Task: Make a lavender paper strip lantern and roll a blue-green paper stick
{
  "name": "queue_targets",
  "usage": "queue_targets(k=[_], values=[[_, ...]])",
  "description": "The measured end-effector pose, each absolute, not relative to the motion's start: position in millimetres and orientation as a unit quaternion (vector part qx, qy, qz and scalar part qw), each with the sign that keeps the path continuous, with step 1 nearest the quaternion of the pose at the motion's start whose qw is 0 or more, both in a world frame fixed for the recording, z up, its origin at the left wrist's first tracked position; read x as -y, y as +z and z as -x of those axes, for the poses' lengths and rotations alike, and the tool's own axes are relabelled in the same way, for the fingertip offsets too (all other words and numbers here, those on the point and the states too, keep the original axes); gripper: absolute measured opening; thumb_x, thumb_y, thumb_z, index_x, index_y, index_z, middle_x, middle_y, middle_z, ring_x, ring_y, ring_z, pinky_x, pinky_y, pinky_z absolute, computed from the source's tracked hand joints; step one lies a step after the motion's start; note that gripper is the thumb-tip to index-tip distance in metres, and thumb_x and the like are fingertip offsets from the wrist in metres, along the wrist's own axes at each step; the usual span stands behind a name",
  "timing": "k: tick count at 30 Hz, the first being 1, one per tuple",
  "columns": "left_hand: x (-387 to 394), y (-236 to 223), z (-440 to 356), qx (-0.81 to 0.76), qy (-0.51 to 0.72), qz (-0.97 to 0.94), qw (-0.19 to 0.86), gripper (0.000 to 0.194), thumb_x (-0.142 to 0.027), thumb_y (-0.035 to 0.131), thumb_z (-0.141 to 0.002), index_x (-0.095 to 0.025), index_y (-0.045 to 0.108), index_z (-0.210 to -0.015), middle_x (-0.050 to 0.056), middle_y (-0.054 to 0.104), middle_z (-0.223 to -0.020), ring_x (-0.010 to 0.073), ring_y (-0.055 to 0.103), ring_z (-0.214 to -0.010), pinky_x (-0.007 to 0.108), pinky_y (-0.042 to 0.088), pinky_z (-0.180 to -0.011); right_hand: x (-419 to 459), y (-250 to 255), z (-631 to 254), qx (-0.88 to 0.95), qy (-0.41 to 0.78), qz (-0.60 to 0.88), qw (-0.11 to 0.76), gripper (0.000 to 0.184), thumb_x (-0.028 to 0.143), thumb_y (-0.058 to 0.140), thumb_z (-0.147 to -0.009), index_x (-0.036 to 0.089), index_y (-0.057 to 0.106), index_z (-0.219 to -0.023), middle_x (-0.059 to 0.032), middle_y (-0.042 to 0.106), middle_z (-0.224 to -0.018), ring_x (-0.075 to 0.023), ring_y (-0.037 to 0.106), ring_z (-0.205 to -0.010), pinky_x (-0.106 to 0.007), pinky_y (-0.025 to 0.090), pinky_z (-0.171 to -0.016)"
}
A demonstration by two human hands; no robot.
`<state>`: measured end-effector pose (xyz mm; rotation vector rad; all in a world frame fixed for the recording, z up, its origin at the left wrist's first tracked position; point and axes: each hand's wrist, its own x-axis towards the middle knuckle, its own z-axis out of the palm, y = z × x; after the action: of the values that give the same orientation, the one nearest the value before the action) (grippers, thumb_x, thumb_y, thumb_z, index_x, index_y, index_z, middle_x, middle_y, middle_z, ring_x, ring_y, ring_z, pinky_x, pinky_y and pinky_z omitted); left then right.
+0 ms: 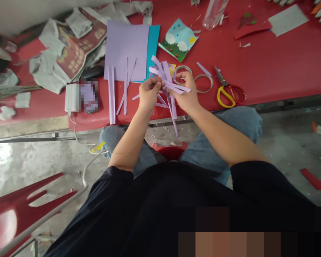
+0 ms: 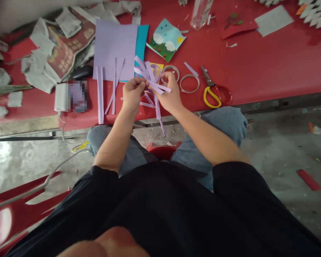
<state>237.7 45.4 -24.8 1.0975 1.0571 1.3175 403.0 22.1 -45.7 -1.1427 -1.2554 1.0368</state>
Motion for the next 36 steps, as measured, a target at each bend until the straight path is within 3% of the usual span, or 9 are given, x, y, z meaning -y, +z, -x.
queue_targets(k=[2,7,13,18,21,23,30,36], values=[[-49.3,-28.7,-236.2,-0.446,0.567,-0.465,0.513,0.032,0.008,0.059,-0.09,-0.02,0.074,-0.086,0.0,0.073,-0.083,0.0091,0.069,-0.077,0.022,0.057,-0.079,-26.2,-44.4,-403.4,0.533,0.395,0.495,0.561,0.062,0.053,0.097,-0.084,0.029,0.051,-0.119,0.0022,0.071,-0.098,-0.0175,0.07,-0.083,-0.036,0.054,-0.08],[-53.5,-31.6,-229.7,-0.444,0.561,-0.478,0.51,0.031,0.01,0.063,-0.084,-0.019,0.072,-0.087,-0.002,0.07,-0.082,0.0084,0.064,-0.07,0.021,0.053,-0.07,-28.6,-39.2,-404.4,0.589,0.377,0.467,0.541,0.052,0.053,0.086,-0.094,0.032,0.052,-0.127,0.0068,0.06,-0.079,-0.0176,0.062,-0.07,-0.036,0.052,-0.073],[-47.4,-24.2,-229.4,-0.432,0.55,-0.47,0.539,0.014,-0.005,0.077,-0.088,-0.019,0.075,-0.089,0.0,0.074,-0.086,0.0096,0.068,-0.076,0.024,0.057,-0.079,-25.0,-38.8,-399.0,0.602,0.367,0.448,0.549,0.043,0.052,0.078,-0.1,0.032,0.052,-0.127,0.0062,0.06,-0.078,-0.0186,0.062,-0.068,-0.037,0.052,-0.07],[-40.9,-12.8,-227.3,-0.432,0.502,-0.404,0.631,0.003,-0.018,0.077,-0.09,-0.021,0.077,-0.091,0.0,0.073,-0.083,0.0099,0.068,-0.073,0.021,0.05,-0.065,-28.5,-38.8,-403.2,0.604,0.338,0.483,0.536,0.041,0.053,0.08,-0.098,0.031,0.061,-0.126,0.0028,0.069,-0.082,-0.021,0.068,-0.077,-0.041,0.058,-0.081],[-37.8,-7.6,-226.2,-0.419,0.487,-0.385,0.663,0.021,-0.04,0.082,-0.093,-0.022,0.074,-0.087,0.001,0.071,-0.082,0.012,0.07,-0.075,0.023,0.05,-0.063,-31.6,-37.4,-407.5,0.598,0.356,0.486,0.529,0.035,0.057,0.08,-0.098,0.028,0.069,-0.113,-0.0001,0.071,-0.083,-0.022,0.069,-0.077,-0.043,0.061,-0.082],[-36.1,-6.5,-226.5,-0.421,0.482,-0.389,0.663,0.026,-0.045,0.087,-0.09,-0.024,0.073,-0.087,0.0,0.071,-0.081,0.0124,0.07,-0.075,0.024,0.051,-0.063,-31.4,-33.6,-408.0,0.592,0.38,0.473,0.531,0.034,0.059,0.081,-0.097,0.027,0.072,-0.103,-0.0021,0.074,-0.084,-0.0224,0.071,-0.077,-0.044,0.062,-0.081],[-36.0,-12.0,-229.2,-0.441,0.475,-0.411,0.64,0.019,-0.036,0.087,-0.094,-0.024,0.073,-0.088,-0.002,0.068,-0.075,0.0103,0.068,-0.07,0.022,0.049,-0.059,-21.1,-15.9,-402.7,0.58,0.409,0.461,0.533,0.031,0.055,0.081,-0.095,0.027,0.073,-0.086,-0.0033,0.076,-0.084,-0.0228,0.072,-0.077,-0.042,0.063,-0.078],[-29.4,-12.5,-236.0,-0.462,0.487,-0.389,0.631,0.018,-0.032,0.081,-0.101,-0.024,0.072,-0.087,-0.002,0.066,-0.075,0.0089,0.066,-0.067,0.021,0.05,-0.062,-20.7,-18.5,-400.4,0.559,0.392,0.494,0.539,0.027,0.052,0.084,-0.091,0.028,0.075,-0.083,-0.0012,0.072,-0.081,-0.0219,0.068,-0.08,-0.04,0.062,-0.079]])
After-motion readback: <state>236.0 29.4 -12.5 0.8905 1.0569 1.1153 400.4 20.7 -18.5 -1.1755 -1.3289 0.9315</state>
